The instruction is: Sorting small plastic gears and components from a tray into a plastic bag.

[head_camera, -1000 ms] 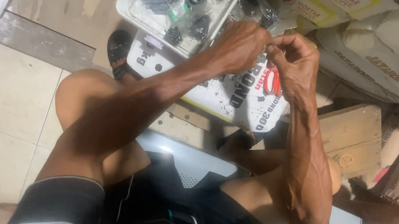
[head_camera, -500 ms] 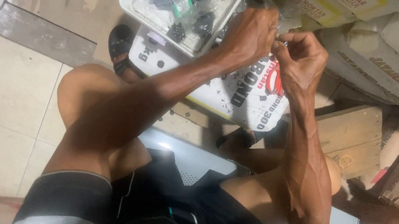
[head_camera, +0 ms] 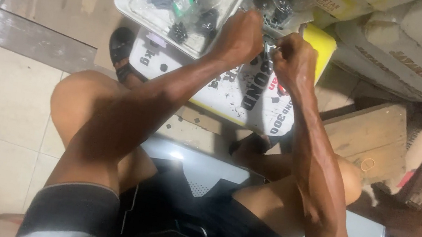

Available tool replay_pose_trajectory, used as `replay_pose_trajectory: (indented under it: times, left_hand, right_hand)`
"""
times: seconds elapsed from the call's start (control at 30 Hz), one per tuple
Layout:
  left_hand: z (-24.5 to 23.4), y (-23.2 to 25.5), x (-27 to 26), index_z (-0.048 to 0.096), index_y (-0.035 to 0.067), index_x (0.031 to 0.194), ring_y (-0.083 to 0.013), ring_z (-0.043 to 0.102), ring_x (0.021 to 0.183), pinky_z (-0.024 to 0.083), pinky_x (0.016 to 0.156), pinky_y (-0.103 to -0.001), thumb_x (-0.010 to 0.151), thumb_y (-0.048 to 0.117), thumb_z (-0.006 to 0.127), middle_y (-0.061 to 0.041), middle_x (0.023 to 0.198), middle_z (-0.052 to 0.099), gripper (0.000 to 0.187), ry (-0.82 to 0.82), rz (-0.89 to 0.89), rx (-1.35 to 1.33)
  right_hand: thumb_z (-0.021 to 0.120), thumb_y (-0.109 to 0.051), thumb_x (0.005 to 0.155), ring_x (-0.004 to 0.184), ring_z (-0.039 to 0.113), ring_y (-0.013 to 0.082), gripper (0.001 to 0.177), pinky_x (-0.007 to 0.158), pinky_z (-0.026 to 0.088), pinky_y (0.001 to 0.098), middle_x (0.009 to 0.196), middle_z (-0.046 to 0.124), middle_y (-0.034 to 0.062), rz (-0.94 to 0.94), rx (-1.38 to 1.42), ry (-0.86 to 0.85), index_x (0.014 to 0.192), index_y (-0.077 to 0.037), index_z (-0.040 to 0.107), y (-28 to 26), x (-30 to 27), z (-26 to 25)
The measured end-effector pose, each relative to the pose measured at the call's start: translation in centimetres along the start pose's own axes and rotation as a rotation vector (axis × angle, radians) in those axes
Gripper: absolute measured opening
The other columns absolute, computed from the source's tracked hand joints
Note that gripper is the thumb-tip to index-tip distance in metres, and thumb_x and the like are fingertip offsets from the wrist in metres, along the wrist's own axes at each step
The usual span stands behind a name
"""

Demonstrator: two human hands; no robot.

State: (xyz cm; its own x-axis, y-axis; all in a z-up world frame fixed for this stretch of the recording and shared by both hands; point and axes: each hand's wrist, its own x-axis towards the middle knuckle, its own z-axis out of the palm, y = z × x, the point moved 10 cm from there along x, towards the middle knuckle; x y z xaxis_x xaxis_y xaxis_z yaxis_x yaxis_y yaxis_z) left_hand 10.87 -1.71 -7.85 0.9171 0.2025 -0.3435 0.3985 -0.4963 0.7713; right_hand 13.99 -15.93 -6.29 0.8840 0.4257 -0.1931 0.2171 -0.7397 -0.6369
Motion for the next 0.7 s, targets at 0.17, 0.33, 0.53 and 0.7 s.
replay_pose_trajectory:
  times: [0.17, 0.33, 0.53, 0.7]
  left_hand:
    - [-4.2, 4.0, 0.1, 0.073, 0.009, 0.074, -0.0144, 0.065, 0.045, 0.055, 0.038, -0.029, 0.092, 0.003, 0.059, -0.002, 0.057, 0.067, 0.023, 0.200, 0.200, 0.031]
    - [-3.5, 3.6, 0.4, 0.073, 0.005, 0.089, -0.0189, 0.074, 0.050, 0.061, 0.042, -0.029, 0.093, 0.001, 0.062, -0.008, 0.068, 0.074, 0.012, 0.150, 0.204, 0.083]
    - [-2.6, 4.2, 0.4, 0.068, 0.008, 0.073, -0.0219, 0.069, 0.051, 0.050, 0.038, -0.036, 0.093, 0.012, 0.068, -0.007, 0.060, 0.066, 0.020, 0.174, 0.193, 0.119]
    - [-1.4, 3.5, 0.4, 0.064, 0.012, 0.074, -0.0075, 0.047, 0.039, 0.033, 0.032, -0.024, 0.090, -0.002, 0.050, 0.003, 0.052, 0.049, 0.026, 0.264, 0.349, 0.086]
  right_hand:
    - [0.058, 0.012, 0.086, 0.062, 0.063, 0.0234, 0.016, 0.055, 0.052, 0.0380, 0.077, 0.068, 0.0129, -0.300, -0.074, 0.063, 0.088, -0.003, 0.062, 2.2, 3.1, 6.3]
    - [0.072, -0.039, 0.101, 0.072, 0.048, 0.0119, 0.030, 0.057, 0.033, 0.0376, 0.073, 0.057, -0.0014, 0.168, 0.031, 0.047, 0.084, -0.019, 0.059, 7.7, 4.7, 10.2]
    - [0.069, -0.030, 0.096, 0.067, 0.052, 0.0181, 0.022, 0.055, 0.038, 0.0402, 0.072, 0.060, 0.0039, 0.103, -0.087, -0.057, 0.085, -0.013, 0.059, 4.0, 3.9, 11.2]
    - [0.067, -0.019, 0.090, 0.062, 0.057, 0.0256, 0.014, 0.053, 0.045, 0.0432, 0.071, 0.063, 0.0101, 0.030, -0.205, -0.165, 0.087, -0.007, 0.059, 1.8, 2.8, 11.1]
